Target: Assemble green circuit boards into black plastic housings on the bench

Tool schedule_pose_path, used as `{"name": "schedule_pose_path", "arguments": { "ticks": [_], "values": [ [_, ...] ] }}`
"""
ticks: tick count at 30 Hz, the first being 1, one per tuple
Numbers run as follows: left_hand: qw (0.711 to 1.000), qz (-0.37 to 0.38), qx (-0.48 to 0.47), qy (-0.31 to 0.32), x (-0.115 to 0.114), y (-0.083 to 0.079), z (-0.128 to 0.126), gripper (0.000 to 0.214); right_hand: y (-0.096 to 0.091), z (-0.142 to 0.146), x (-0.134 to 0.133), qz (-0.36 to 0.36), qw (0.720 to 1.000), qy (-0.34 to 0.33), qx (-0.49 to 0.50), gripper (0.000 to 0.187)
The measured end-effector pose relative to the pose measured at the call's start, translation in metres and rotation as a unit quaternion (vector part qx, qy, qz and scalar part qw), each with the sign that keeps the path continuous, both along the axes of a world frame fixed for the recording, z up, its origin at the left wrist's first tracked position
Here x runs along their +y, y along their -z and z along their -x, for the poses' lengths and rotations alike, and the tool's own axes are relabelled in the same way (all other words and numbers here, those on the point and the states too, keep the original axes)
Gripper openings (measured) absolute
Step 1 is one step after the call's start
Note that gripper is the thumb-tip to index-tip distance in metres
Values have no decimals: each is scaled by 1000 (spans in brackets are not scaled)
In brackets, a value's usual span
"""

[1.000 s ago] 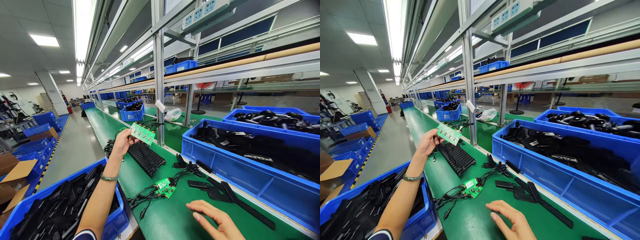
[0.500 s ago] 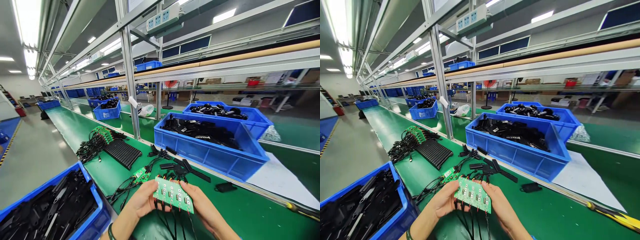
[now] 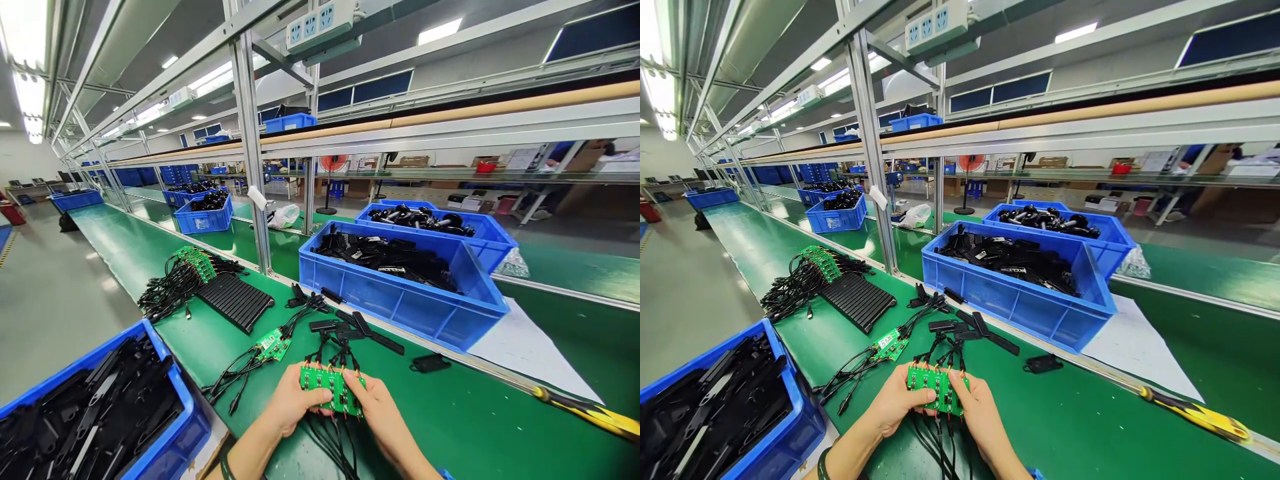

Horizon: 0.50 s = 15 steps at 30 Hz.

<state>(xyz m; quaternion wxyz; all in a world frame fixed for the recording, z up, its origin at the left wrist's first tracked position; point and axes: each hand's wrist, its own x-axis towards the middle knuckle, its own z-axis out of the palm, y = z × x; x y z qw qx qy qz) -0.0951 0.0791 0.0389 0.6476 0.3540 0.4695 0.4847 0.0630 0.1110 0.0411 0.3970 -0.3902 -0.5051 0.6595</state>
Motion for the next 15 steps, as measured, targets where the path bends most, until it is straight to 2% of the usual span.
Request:
{"name": "schedule_pose_path", "arguments": {
  "ticks": [3, 7, 12, 15],
  "values": [
    [1000, -16, 2, -26, 0, 3, -2, 64, 6, 2, 0, -15, 999, 42, -2, 55],
    [998, -60, 34, -3, 2, 2, -4, 51, 9, 8, -3, -1, 998, 56, 7, 52],
    [984, -89, 142, -55, 6, 7, -10, 35, 14, 16, -6, -19, 990, 140, -7, 52],
    [961, -121, 233, -87, 5, 7, -13, 20, 18, 20, -7, -38, 982, 181, -28, 52]
  ]
}}
